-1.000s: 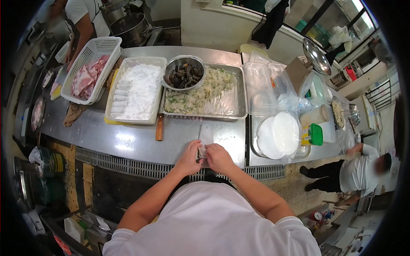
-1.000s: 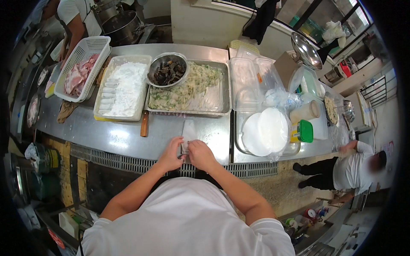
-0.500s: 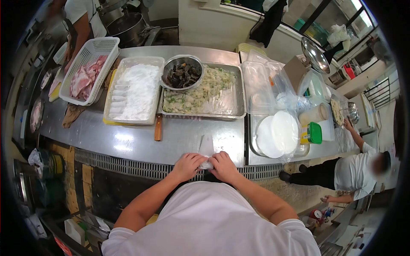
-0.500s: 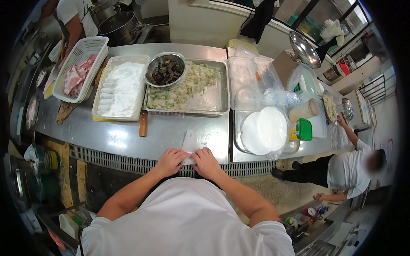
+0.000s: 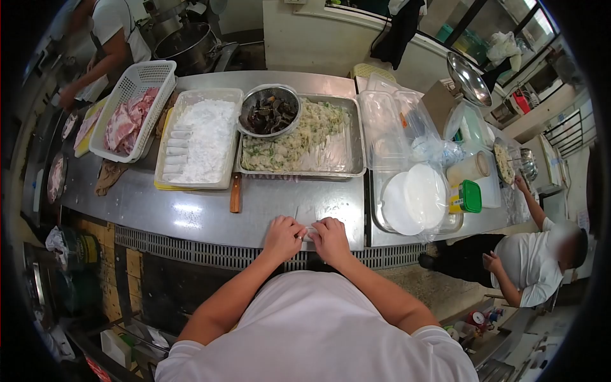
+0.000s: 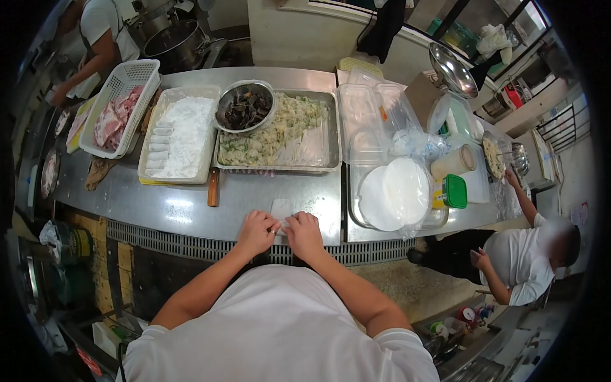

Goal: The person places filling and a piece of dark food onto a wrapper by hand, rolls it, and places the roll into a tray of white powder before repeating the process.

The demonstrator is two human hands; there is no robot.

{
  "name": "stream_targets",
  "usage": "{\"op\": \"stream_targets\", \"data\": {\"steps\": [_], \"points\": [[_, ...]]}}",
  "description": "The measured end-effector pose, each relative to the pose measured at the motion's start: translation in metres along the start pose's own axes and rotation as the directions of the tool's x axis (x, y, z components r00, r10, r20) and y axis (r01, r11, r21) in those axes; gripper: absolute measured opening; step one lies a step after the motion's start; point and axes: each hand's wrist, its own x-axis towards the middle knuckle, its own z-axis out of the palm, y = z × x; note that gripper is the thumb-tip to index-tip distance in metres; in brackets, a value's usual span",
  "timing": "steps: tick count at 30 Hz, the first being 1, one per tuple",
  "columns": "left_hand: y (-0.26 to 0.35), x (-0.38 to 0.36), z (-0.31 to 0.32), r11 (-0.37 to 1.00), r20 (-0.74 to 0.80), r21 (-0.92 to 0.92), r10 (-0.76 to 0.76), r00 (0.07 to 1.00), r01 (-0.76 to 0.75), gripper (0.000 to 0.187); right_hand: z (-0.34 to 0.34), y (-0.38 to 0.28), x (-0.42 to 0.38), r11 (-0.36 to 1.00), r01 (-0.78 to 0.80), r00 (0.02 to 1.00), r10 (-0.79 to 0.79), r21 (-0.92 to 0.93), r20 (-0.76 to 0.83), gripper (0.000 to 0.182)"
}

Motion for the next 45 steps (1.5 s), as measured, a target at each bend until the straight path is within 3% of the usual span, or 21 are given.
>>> {"op": "stream_targets", "data": {"steps": [1, 6, 7, 9, 12, 15, 25, 27, 30, 34, 37, 40, 42, 44, 45], "points": [[0.0, 0.003, 0.0, 1.0, 0.001, 0.009, -0.008, 1.0, 0.008, 0.011, -0.003, -0.004, 0.003, 1.0, 0.027, 0.999, -0.028, -0.015, -0.033, 0.023], [-0.004, 0.007, -0.003, 0.998, 0.073, -0.022, -0.062, 0.995, 0.064, 0.012, -0.005, -0.004, 0.002, 0.973, 0.205, 0.976, -0.195, -0.109, 0.1, 0.027], [-0.005, 0.008, -0.008, 0.999, 0.053, -0.053, -0.006, 0.999, 0.009, 0.016, -0.004, -0.002, 0.003, 0.967, 0.224, 0.971, -0.211, -0.122, 0.113, 0.027], [-0.007, 0.006, -0.018, 0.988, 0.008, -0.113, 0.104, 0.995, -0.103, 0.024, -0.002, 0.002, 0.005, 0.964, 0.228, 0.966, -0.206, -0.138, 0.157, 0.023], [-0.013, 0.0, -0.024, 0.969, 0.067, -0.12, 0.226, 0.972, -0.217, 0.035, -0.004, 0.003, 0.01, 0.968, 0.215, 0.963, -0.189, -0.129, 0.191, 0.02], [-0.022, -0.001, -0.018, 0.966, 0.054, -0.091, 0.249, 0.967, -0.243, 0.034, -0.002, 0.007, 0.012, 0.981, 0.182, 0.971, -0.168, -0.073, 0.171, 0.018], [-0.011, 0.013, -0.011, 0.999, -0.004, -0.008, 0.052, 0.999, -0.052, 0.021, 0.002, 0.016, 0.023, 0.99, 0.129, 0.99, -0.125, -0.055, 0.072, 0.017], [-0.01, 0.015, -0.007, 0.995, -0.107, -0.037, 0.089, 0.99, -0.094, 0.026, 0.005, 0.018, 0.025, 0.991, 0.115, 0.989, -0.108, -0.066, 0.104, 0.019], [-0.018, 0.012, -0.006, 0.973, -0.046, -0.001, 0.229, 0.972, -0.229, 0.036, 0.004, 0.02, 0.026, 0.991, 0.11, 0.987, -0.099, -0.081, 0.125, 0.027], [-0.018, 0.009, -0.008, 0.974, -0.016, 0.005, 0.228, 0.974, -0.228, 0.043, -0.005, 0.015, 0.022, 0.987, 0.137, 0.987, -0.129, -0.087, 0.093, 0.039], [-0.018, 0.009, -0.008, 0.974, -0.006, 0.016, 0.224, 0.974, -0.224, 0.041, -0.01, 0.016, 0.025, 0.992, 0.109, 0.98, -0.096, -0.065, 0.173, 0.049], [-0.018, 0.009, -0.009, 0.975, -0.002, 0.022, 0.222, 0.975, -0.222, 0.04, -0.033, 0.016, 0.046, 0.979, -0.183, 0.962, 0.16, 0.09, 0.22, 0.062], [-0.018, 0.009, -0.01, 0.974, -0.009, 0.023, 0.225, 0.974, -0.224, 0.04, -0.052, 0.036, 0.078, 0.867, -0.471, 0.874, 0.435, 0.16, 0.216, 0.078], [-0.018, 0.009, -0.01, 0.976, -0.003, 0.019, 0.219, 0.976, -0.219, 0.04, -0.079, 0.059, 0.119, 0.837, -0.537, 0.811, 0.546, -0.1, 0.211, 0.092], [-0.018, 0.01, -0.01, 0.976, 0.0, 0.017, 0.218, 0.976, -0.218, 0.041, -0.085, 0.069, 0.132, 0.838, -0.501, 0.828, 0.537, -0.215, 0.164, 0.082]]}}
